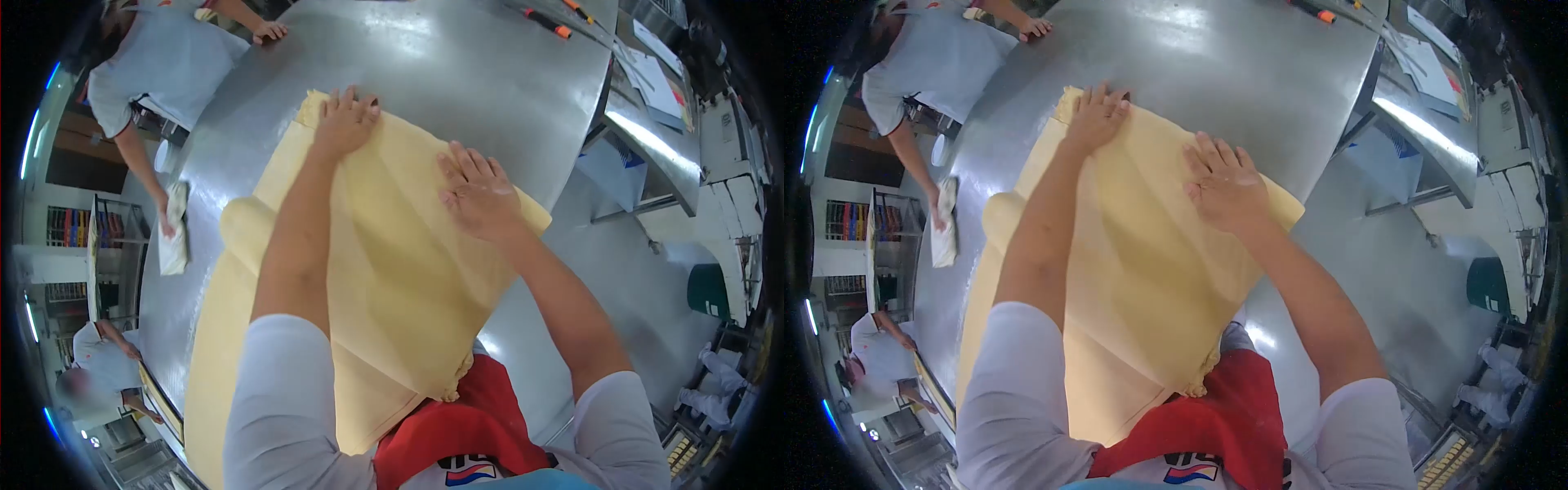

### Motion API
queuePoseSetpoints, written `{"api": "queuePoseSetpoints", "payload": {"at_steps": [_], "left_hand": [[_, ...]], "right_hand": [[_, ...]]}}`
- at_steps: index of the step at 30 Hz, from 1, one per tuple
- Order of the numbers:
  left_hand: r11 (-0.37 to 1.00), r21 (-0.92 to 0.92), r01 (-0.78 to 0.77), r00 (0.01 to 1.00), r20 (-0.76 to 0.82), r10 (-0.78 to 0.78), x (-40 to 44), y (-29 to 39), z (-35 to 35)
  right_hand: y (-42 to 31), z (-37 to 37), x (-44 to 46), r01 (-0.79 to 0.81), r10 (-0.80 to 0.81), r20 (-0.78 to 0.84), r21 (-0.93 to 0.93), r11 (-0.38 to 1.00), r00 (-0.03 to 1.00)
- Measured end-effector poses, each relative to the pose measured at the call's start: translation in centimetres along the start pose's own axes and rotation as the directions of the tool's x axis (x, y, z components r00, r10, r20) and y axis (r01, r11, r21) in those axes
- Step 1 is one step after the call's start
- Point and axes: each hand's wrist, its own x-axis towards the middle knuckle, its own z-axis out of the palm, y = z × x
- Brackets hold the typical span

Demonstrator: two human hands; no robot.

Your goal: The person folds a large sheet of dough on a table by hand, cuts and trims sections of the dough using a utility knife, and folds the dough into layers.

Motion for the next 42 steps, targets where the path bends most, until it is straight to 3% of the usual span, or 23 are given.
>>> {"api": "queuePoseSetpoints", "payload": {"at_steps": [3, 7, 11, 13, 15, 17, 21, 22, 24, 26, 28, 30, 31, 32, 33, 34, 35, 36, 37, 38, 39, 40, 42], "left_hand": [[0.984, -0.085, -0.156, 0.982, 0.092, 0.163, -0.6, -1.3, -0.4], [0.973, 0.041, -0.225, 0.971, 0.092, 0.221, -0.3, -1.6, -0.5], [0.930, -0.043, -0.365, 0.927, 0.077, 0.368, -2.5, 2.0, -0.3], [0.963, 0.007, -0.271, 0.951, 0.156, 0.266, -2.2, 2.9, -1.8], [0.930, -0.068, -0.361, 0.921, 0.131, 0.367, -2.4, 5.6, -2.0], [0.892, -0.105, -0.439, 0.894, 0.046, 0.445, -4.3, 6.6, -0.6], [0.888, -0.126, -0.443, 0.870, 0.178, 0.459, -3.8, 5.4, -1.1], [0.892, -0.125, -0.434, 0.873, 0.186, 0.451, -4.9, 5.0, -1.6], [0.961, -0.018, -0.274, 0.955, 0.112, 0.275, -6.1, 3.5, -1.3], [0.965, 0.069, -0.253, 0.965, 0.092, 0.247, -7.1, 3.0, 0.0], [0.966, -0.017, -0.258, 0.958, 0.125, 0.258, -7.1, 3.1, -1.4], [0.974, 0.126, -0.189, 0.972, 0.169, 0.166, -8.5, 2.6, -5.1], [0.959, 0.241, -0.148, 0.968, 0.235, 0.091, -9.6, 2.3, -6.7], [0.961, 0.266, 0.071, 0.989, 0.109, -0.103, -11.8, 1.1, -8.6], [0.920, 0.265, 0.288, 0.956, -0.023, -0.292, -15.0, -1.0, -10.1], [0.865, 0.153, 0.478, 0.851, -0.325, -0.412, -19.5, -4.4, -8.9], [0.732, 0.024, 0.681, 0.679, -0.394, -0.619, -24.2, -7.6, -8.2], [0.592, -0.091, 0.801, 0.553, -0.267, -0.789, -27.8, -8.6, -8.4], [0.280, -0.193, 0.940, 0.286, 0.001, -0.958, -30.4, -8.1, -7.4], [0.289, -0.237, 0.927, 0.369, 0.453, -0.811, -32.1, -9.8, -6.8], [0.343, -0.195, 0.919, 0.381, 0.211, -0.900, -32.2, -6.7, -5.7], [0.348, -0.332, 0.877, 0.392, 0.073, -0.917, -32.3, -5.5, -4.2], [0.177, -0.681, 0.710, 0.349, 0.121, -0.929, -30.5, -2.9, -5.4]], "right_hand": [[0.4, -0.5, -0.7, 0.035, -0.033, 0.068, -0.016, 0.999, 0.997], [0.7, -0.2, -0.7, 0.118, -0.118, -0.015, -0.007, 0.993, 0.993], [0.4, -0.2, -1.0, 0.127, -0.128, -0.058, -0.019, 0.992, 0.990], [0.3, -2.7, 0.0, 0.136, -0.136, 0.043, 0.003, 0.991, 0.990], [0.6, -2.4, 1.6, 0.115, -0.120, 0.150, 0.039, 0.993, 0.981], [0.9, 0.3, 3.6, 0.176, -0.156, -0.211, 0.082, 0.981, 0.965], [0.7, 2.1, 2.9, 0.238, -0.233, -0.216, -0.001, 0.971, 0.948], [0.4, 0.6, 1.9, 0.240, -0.245, -0.104, -0.054, 0.969, 0.964], [0.3, 0.7, 0.9, 0.241, -0.241, 0.012, -0.083, 0.967, 0.970], [0.3, 2.0, -1.0, 0.281, -0.286, -0.184, -0.051, 0.958, 0.940], [0.0, 2.5, -1.3, 0.300, -0.304, -0.211, -0.053, 0.953, 0.929], [-0.1, 1.0, -1.0, 0.325, -0.339, -0.268, -0.095, 0.941, 0.902], [-0.5, -0.1, -1.8, 0.273, -0.264, -0.119, 0.071, 0.959, 0.957], [-1.2, -0.9, -3.1, 0.186, -0.204, 0.053, 0.234, 0.954, 0.978], [-2.0, 0.6, -6.0, 0.289, -0.285, -0.070, 0.398, 0.870, 0.956], [-2.8, 2.0, -9.6, 0.392, -0.337, -0.202, 0.534, 0.750, 0.920], [-4.9, 1.1, -12.5, 0.575, -0.469, -0.334, 0.506, 0.643, 0.818], [-6.7, -1.7, -14.6, 0.542, -0.540, -0.167, 0.503, 0.673, 0.825], [-9.1, -4.2, -16.6, 0.519, -0.596, 0.006, 0.483, 0.705, 0.803], [-10.7, -3.5, -18.1, 0.535, -0.597, -0.021, 0.470, 0.702, 0.802], [-12.2, -2.1, -19.0, 0.549, -0.595, -0.050, 0.456, 0.701, 0.802], [-13.2, -1.1, -19.4, 0.551, -0.589, -0.068, 0.452, 0.702, 0.806], [-14.1, 0.0, -19.6, 0.553, -0.561, -0.043, 0.240, 0.797, 0.827]]}}
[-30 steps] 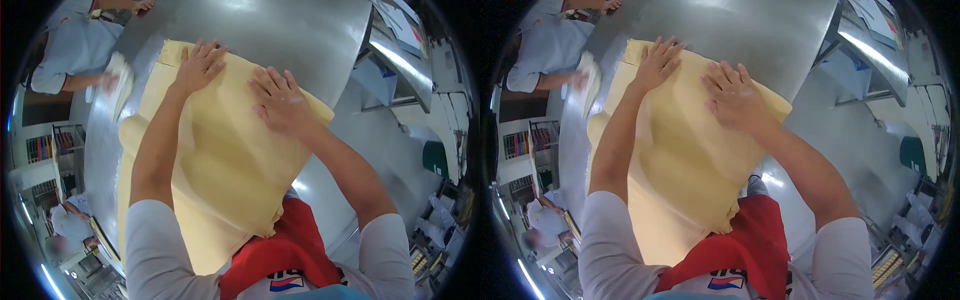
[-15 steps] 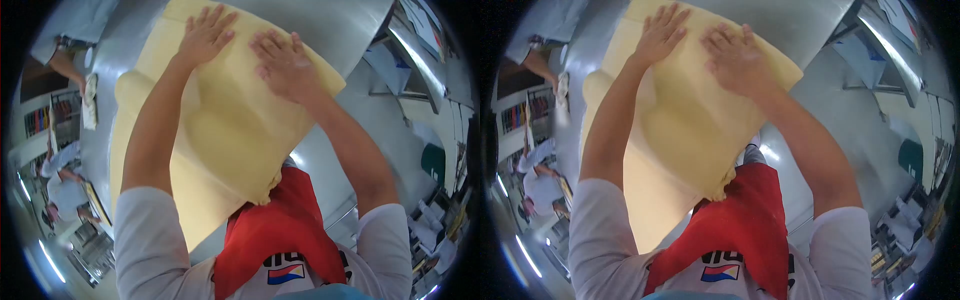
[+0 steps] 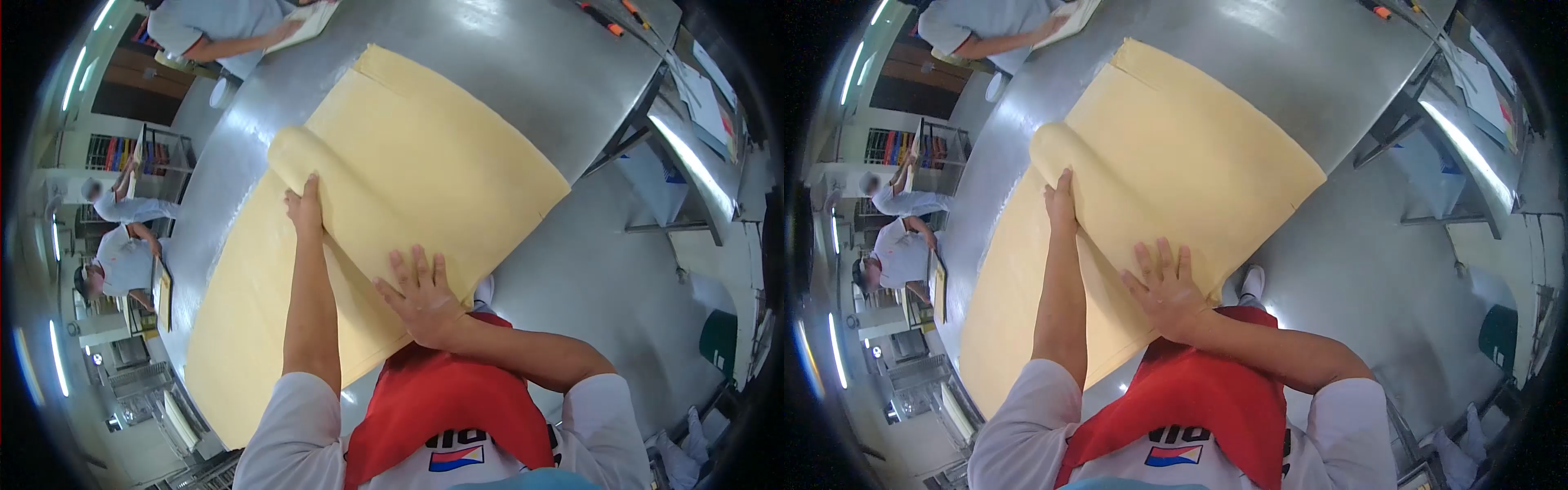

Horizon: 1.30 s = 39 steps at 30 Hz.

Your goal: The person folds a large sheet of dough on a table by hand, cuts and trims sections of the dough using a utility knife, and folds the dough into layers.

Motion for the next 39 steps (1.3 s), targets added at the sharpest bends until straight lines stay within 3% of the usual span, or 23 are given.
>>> {"api": "queuePoseSetpoints", "payload": {"at_steps": [1, 3, 4, 6, 9, 10, 11, 12, 13, 15, 16, 18, 19, 21, 23, 27, 29, 30, 32, 34, 36, 37, 39], "left_hand": [[1.000, -0.009, -0.008, 1.000, 0.005, 0.008, -1.3, 1.6, 0.0], [0.786, -0.616, 0.058, 0.980, 0.185, 0.073, -3.4, 5.1, -0.4], [0.778, -0.626, 0.053, 0.981, 0.178, 0.077, -3.7, 6.4, -0.4], [0.673, -0.737, 0.071, 0.947, 0.262, 0.186, -3.5, 8.5, -0.4], [0.728, -0.685, 0.016, 0.918, 0.299, 0.261, -2.4, 10.2, 2.8], [0.742, -0.670, 0.021, 0.921, 0.301, 0.246, -2.4, 9.7, 3.9], [0.756, -0.654, 0.025, 0.925, 0.303, 0.231, -2.4, 9.4, 5.0], [0.834, -0.333, -0.440, 0.836, 0.187, 0.516, -1.9, 7.7, 6.2], [0.623, 0.072, -0.779, 0.623, 0.204, 0.755, -1.9, 6.7, 6.6], [0.603, 0.104, -0.791, 0.609, 0.234, 0.758, -1.3, 4.6, 4.4], [0.571, 0.136, -0.810, 0.585, 0.270, 0.765, -0.7, 3.4, 2.8], [0.509, 0.406, -0.759, 0.627, 0.243, 0.740, 3.7, -1.8, -0.6], [0.487, 0.524, -0.699, 0.675, 0.258, 0.692, 6.3, -5.0, -2.5], [0.473, 0.728, -0.497, 0.836, 0.256, 0.485, 8.0, -6.9, -6.2], [0.459, 0.747, -0.481, 0.842, 0.248, 0.479, 10.8, -7.5, -8.6], [0.552, 0.594, -0.586, 0.799, 0.309, 0.516, 15.0, -6.4, -9.7], [0.556, 0.653, -0.514, 0.852, 0.316, 0.417, 13.1, -3.1, -10.6], [0.582, 0.634, -0.509, 0.856, 0.303, 0.418, 13.5, -2.9, -11.1], [0.720, 0.529, -0.450, 0.871, 0.438, 0.223, 16.0, -2.6, -12.0], [0.794, 0.449, -0.410, 0.894, 0.372, 0.251, 19.7, -4.8, -11.5], [0.916, 0.144, -0.375, 0.676, 0.718, 0.164, 21.5, -4.6, -11.7], [0.923, 0.130, -0.363, 0.687, 0.707, 0.170, 21.9, -4.6, -12.3], [0.925, 0.115, -0.361, 0.696, 0.693, 0.185, 22.1, -4.4, -12.6]], "right_hand": [[-0.1, -0.4, -0.3, -0.005, 0.005, -0.005, -0.010, 1.000, 1.000], [-0.2, -1.3, -0.5, -0.033, 0.043, 0.093, -0.108, 0.994, 0.995], [0.3, -1.9, -0.4, -0.025, 0.036, 0.092, -0.119, 0.993, 0.995], [2.6, -3.5, -0.5, -0.196, 0.138, 0.167, 0.408, 0.892, 0.976], [8.7, -7.1, -0.1, -0.322, 0.285, 0.154, 0.541, 0.777, 0.946], [10.7, -6.6, -0.7, -0.262, 0.290, 0.030, 0.520, 0.813, 0.957], [11.6, -7.0, -1.1, -0.379, 0.397, 0.113, 0.606, 0.700, 0.911], [12.1, -7.5, -1.6, -0.486, 0.490, 0.203, 0.668, 0.563, 0.847], [12.3, -6.9, -2.7, -0.497, 0.493, 0.214, 0.660, 0.563, 0.843], [11.9, -4.3, -6.1, -0.429, 0.680, 0.080, 0.827, 0.363, 0.729], [11.9, -2.1, -8.5, -0.449, 0.694, 0.093, 0.821, 0.352, 0.714], [10.8, 2.5, -14.1, -0.201, 0.878, 0.043, 0.978, 0.061, 0.476], [8.9, 3.7, -15.6, -0.222, 0.895, 0.047, 0.973, 0.059, 0.444], [3.5, 5.8, -16.1, 0.121, 0.813, 0.401, 0.864, -0.489, 0.422], [-1.8, 6.9, -14.0, 0.078, 0.744, 0.478, 0.816, -0.573, 0.467], [-8.1, 8.7, -8.4, 0.129, 0.834, 0.249, 0.927, -0.352, 0.492], [-9.1, 8.7, -6.2, 0.072, 0.918, 0.216, 0.965, -0.253, 0.334], [-9.7, 8.5, -5.8, 0.056, 0.922, 0.193, 0.973, -0.224, 0.337], [-9.7, 8.2, -4.6, 0.077, 0.933, 0.280, 0.950, -0.304, 0.225], [-9.7, 8.8, -4.5, 0.015, 0.932, 0.309, 0.948, -0.318, 0.191], [-10.5, 7.5, -3.7, -0.184, 0.963, 0.189, 0.971, -0.153, 0.194], [-11.9, 6.9, -3.0, -0.197, 0.962, 0.175, 0.971, -0.134, 0.209], [-15.2, 6.7, -1.9, -0.030, 0.951, 0.184, 0.983, -0.182, 0.248]]}}
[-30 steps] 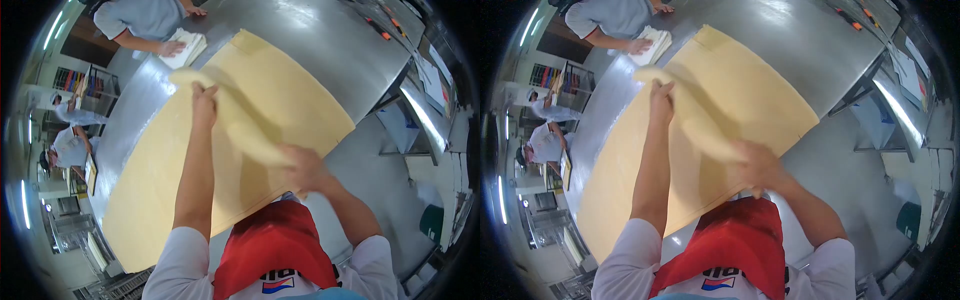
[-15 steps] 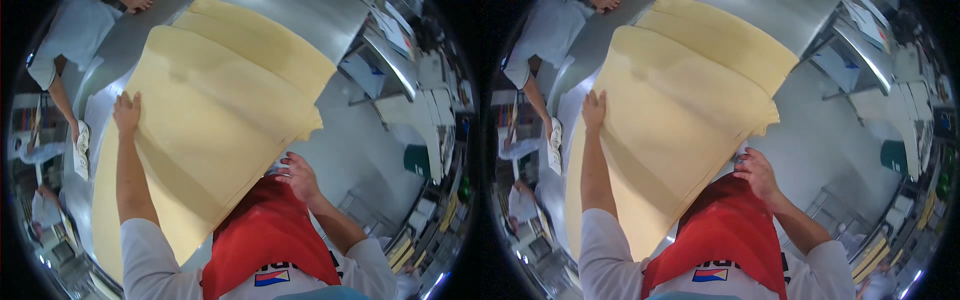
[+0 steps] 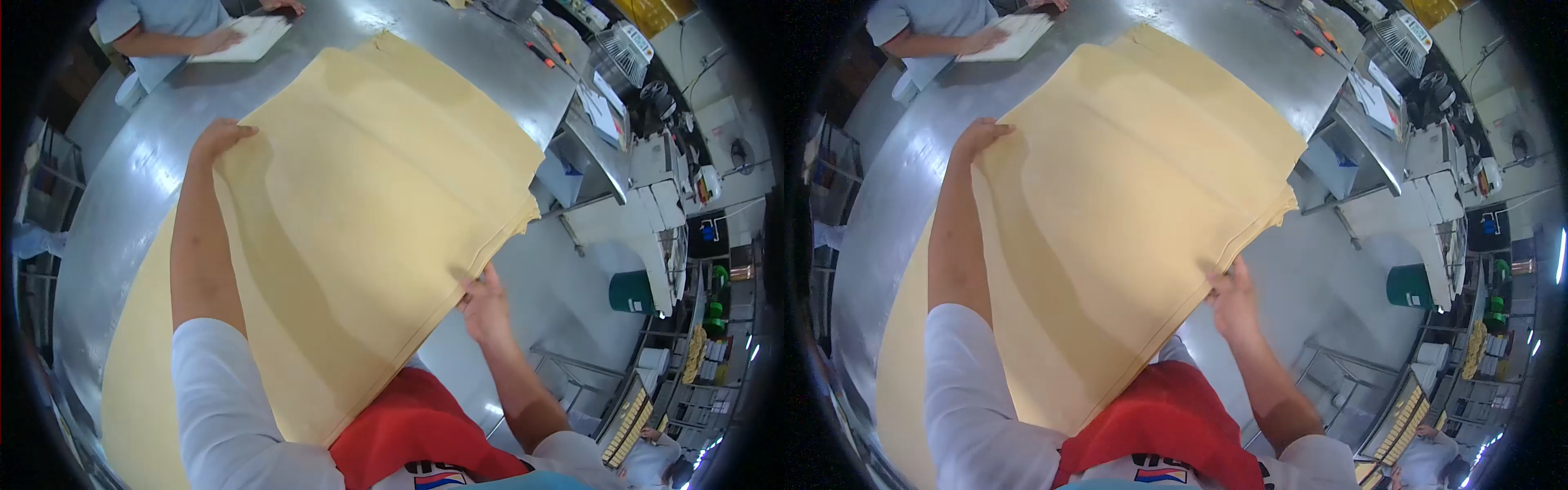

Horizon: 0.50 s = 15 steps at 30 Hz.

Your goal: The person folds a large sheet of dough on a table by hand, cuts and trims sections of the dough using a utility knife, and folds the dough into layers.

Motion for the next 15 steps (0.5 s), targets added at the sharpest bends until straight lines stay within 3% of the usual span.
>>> {"api": "queuePoseSetpoints", "payload": {"at_steps": [1, 3, 4, 6, 7, 9, 10, 12, 15], "left_hand": [[1.000, -0.011, -0.005, 1.000, -0.005, 0.005, -0.3, 0.7, 0.2], [0.980, 0.196, 0.035, 0.999, -0.030, -0.030, -0.8, 1.6, 0.7], [0.981, 0.189, 0.034, 0.999, -0.029, -0.029, 0.2, 0.3, 0.9], [0.989, -0.118, -0.087, 0.996, -0.007, 0.086, 1.9, -1.3, 1.7], [0.988, -0.121, -0.093, 0.996, -0.002, 0.093, 1.0, -0.8, 1.4], [0.954, -0.223, -0.199, 0.980, -0.057, 0.191, -1.6, 1.0, -1.1], [0.938, -0.253, -0.238, 0.971, -0.073, 0.227, -3.2, 2.2, -2.5], [0.860, -0.458, -0.224, 0.959, 0.053, 0.278, -7.0, 4.7, -4.7], [0.798, -0.518, -0.308, 0.929, 0.015, 0.369, -8.0, 3.0, -7.2]], "right_hand": [[0.8, 0.1, -0.2, 0.010, -0.010, 0.003, -0.008, 1.000, 1.000], [3.2, -0.5, 0.7, -0.090, 0.058, 0.124, 0.269, 0.959, 0.991], [3.7, -0.6, 1.8, -0.086, 0.055, 0.123, 0.264, 0.961, 0.991], [3.7, -0.3, 4.2, -0.264, 0.213, 0.203, 0.270, 0.926, 0.956], [3.0, 0.5, 3.5, -0.257, 0.208, 0.196, 0.273, 0.927, 0.958], [1.0, 2.3, 1.5, -0.050, -0.026, 0.285, 0.257, 0.965, 0.958], [-0.1, 3.2, 0.0, -0.041, -0.035, 0.275, 0.267, 0.963, 0.961], [-2.1, 5.0, -2.6, -0.023, -0.086, 0.366, 0.285, 0.958, 0.927], [-1.1, 5.2, -6.2, -0.050, -0.074, 0.376, 0.309, 0.950, 0.924]]}}
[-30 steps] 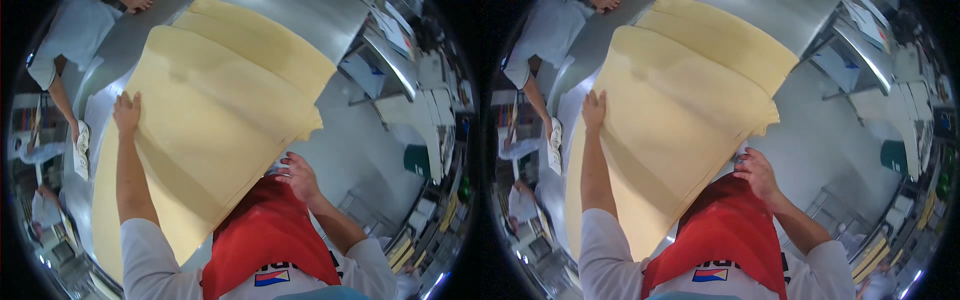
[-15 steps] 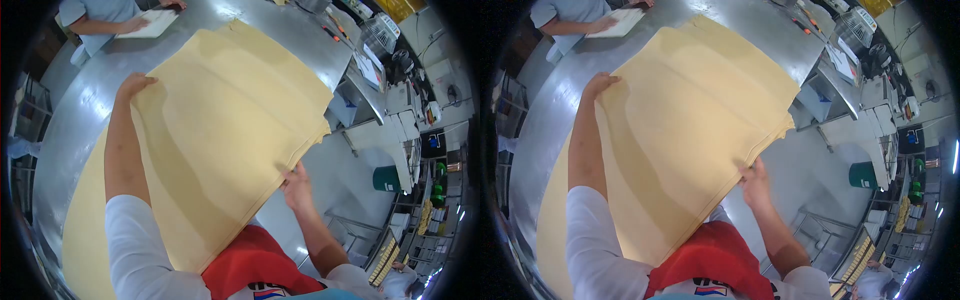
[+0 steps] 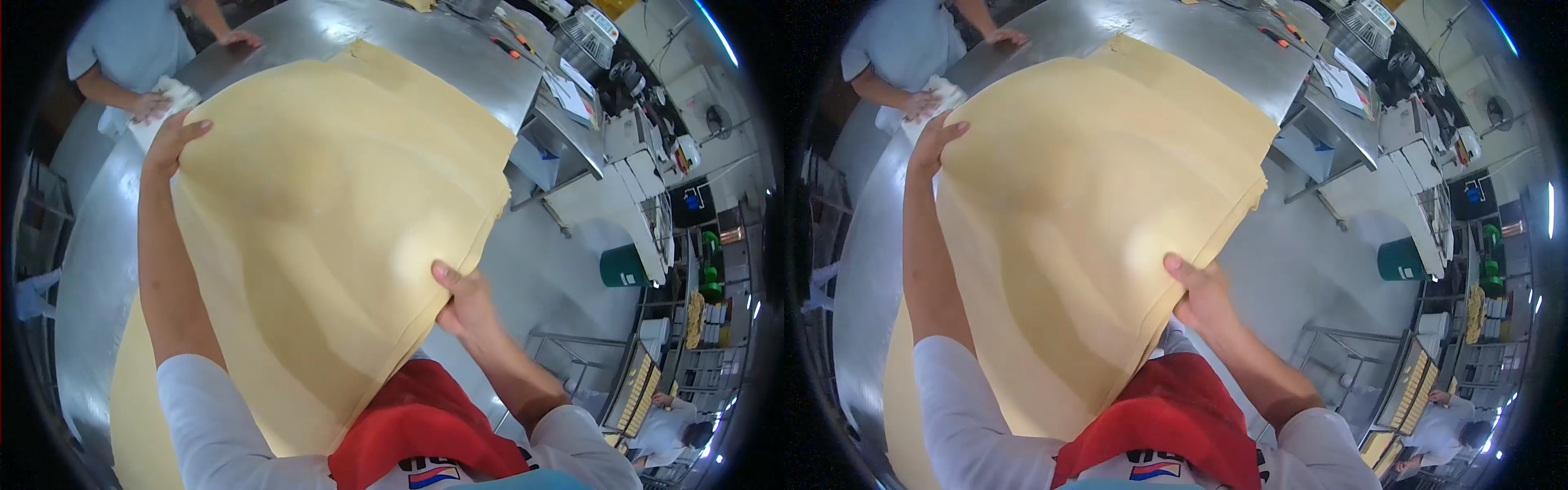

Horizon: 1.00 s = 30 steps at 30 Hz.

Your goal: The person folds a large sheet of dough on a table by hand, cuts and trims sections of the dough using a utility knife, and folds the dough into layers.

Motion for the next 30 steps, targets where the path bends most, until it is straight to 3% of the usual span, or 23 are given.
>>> {"api": "queuePoseSetpoints", "payload": {"at_steps": [4, 6, 7, 9, 10, 11, 12, 13, 15, 16, 18, 19, 21, 22, 24, 25, 27, 28, 30], "left_hand": [[0.994, -0.110, 0.004, 0.999, -0.046, -0.009, -1.7, -3.0, -3.9], [0.974, -0.226, -0.019, 1.000, -0.024, 0.014, -2.8, -4.4, -5.2], [0.975, -0.223, -0.006, 1.000, -0.018, 0.002, -3.2, -5.2, -5.6], [0.935, -0.173, 0.308, 0.951, 0.076, -0.300, -4.0, -6.1, -6.7], [0.936, -0.168, 0.309, 0.951, 0.066, -0.302, -3.6, -7.2, -7.1], [0.869, 0.152, 0.471, 0.875, 0.045, -0.482, -3.1, -8.5, -7.1], [0.682, 0.447, 0.580, 0.773, -0.038, -0.633, -3.4, -8.1, -6.9], [0.680, 0.446, 0.582, 0.775, -0.049, -0.630, -4.2, -7.6, -7.1], [0.871, 0.349, 0.345, 0.938, -0.157, -0.309, -6.0, -7.0, -6.0], [0.875, 0.342, 0.344, 0.939, -0.151, -0.310, -6.6, -6.1, -6.2], [0.958, -0.100, 0.267, 0.960, 0.107, -0.257, -8.6, -4.9, -7.0], [0.956, -0.103, 0.276, 0.958, 0.105, -0.265, -9.5, -6.6, -7.2], [0.930, -0.049, 0.363, 0.930, -0.042, -0.365, -9.9, -8.4, -6.7], [0.931, -0.052, 0.361, 0.931, -0.043, -0.363, -10.0, -8.4, -6.6], [0.902, 0.314, 0.297, 0.942, -0.250, -0.223, -10.2, -8.9, -5.5], [0.900, 0.308, 0.308, 0.940, -0.245, -0.238, -10.2, -8.4, -5.3], [0.942, 0.046, 0.332, 0.928, -0.192, -0.318, -10.5, -7.0, -5.1], [0.940, 0.041, 0.338, 0.926, -0.193, -0.324, -11.3, -7.4, -3.8], [0.913, 0.352, 0.208, 0.812, -0.582, 0.039, -13.2, -9.3, -0.5]], "right_hand": [[2.5, -1.4, -3.5, -0.027, 0.028, -0.015, 0.051, 0.998, 0.999], [3.6, -3.6, -4.4, -0.121, 0.116, 0.116, 0.041, 0.992, 0.986], [4.1, -4.4, -4.6, -0.127, 0.121, 0.107, 0.049, 0.991, 0.987], [5.1, -5.9, -4.6, -0.217, 0.198, 0.180, 0.091, 0.972, 0.963], [5.8, -6.9, -4.2, -0.224, 0.203, 0.189, 0.095, 0.970, 0.961], [6.8, -7.9, -3.8, -0.320, 0.296, 0.133, 0.228, 0.920, 0.946], [7.2, -7.3, -3.4, -0.398, 0.393, 0.090, 0.360, 0.844, 0.915], [7.5, -6.7, -3.3, -0.404, 0.395, 0.101, 0.359, 0.842, 0.913], [7.5, -5.3, -3.6, -0.366, 0.381, -0.155, 0.119, 0.923, 0.911], [6.8, -4.4, -4.1, -0.364, 0.378, -0.163, 0.113, 0.925, 0.911], [5.6, -3.0, -5.4, -0.157, 0.163, 0.062, -0.092, 0.983, 0.985], [6.2, -4.5, -5.7, -0.166, 0.171, 0.059, -0.092, 0.982, 0.983], [6.8, -7.0, -4.6, -0.334, 0.326, 0.076, 0.265, 0.905, 0.942], [7.0, -7.0, -4.5, -0.333, 0.325, 0.077, 0.261, 0.906, 0.943], [7.2, -6.5, -3.3, -0.309, 0.324, -0.074, 0.167, 0.936, 0.943], [7.2, -5.9, -3.2, -0.316, 0.333, -0.087, 0.168, 0.934, 0.939], [7.0, -4.9, -3.2, -0.246, 0.244, -0.068, -0.027, 0.969, 0.967], [7.4, -5.4, -3.5, -0.252, 0.249, -0.072, -0.030, 0.967, 0.966], [8.2, -6.6, -3.7, -0.302, 0.286, -0.176, -0.072, 0.951, 0.942]]}}
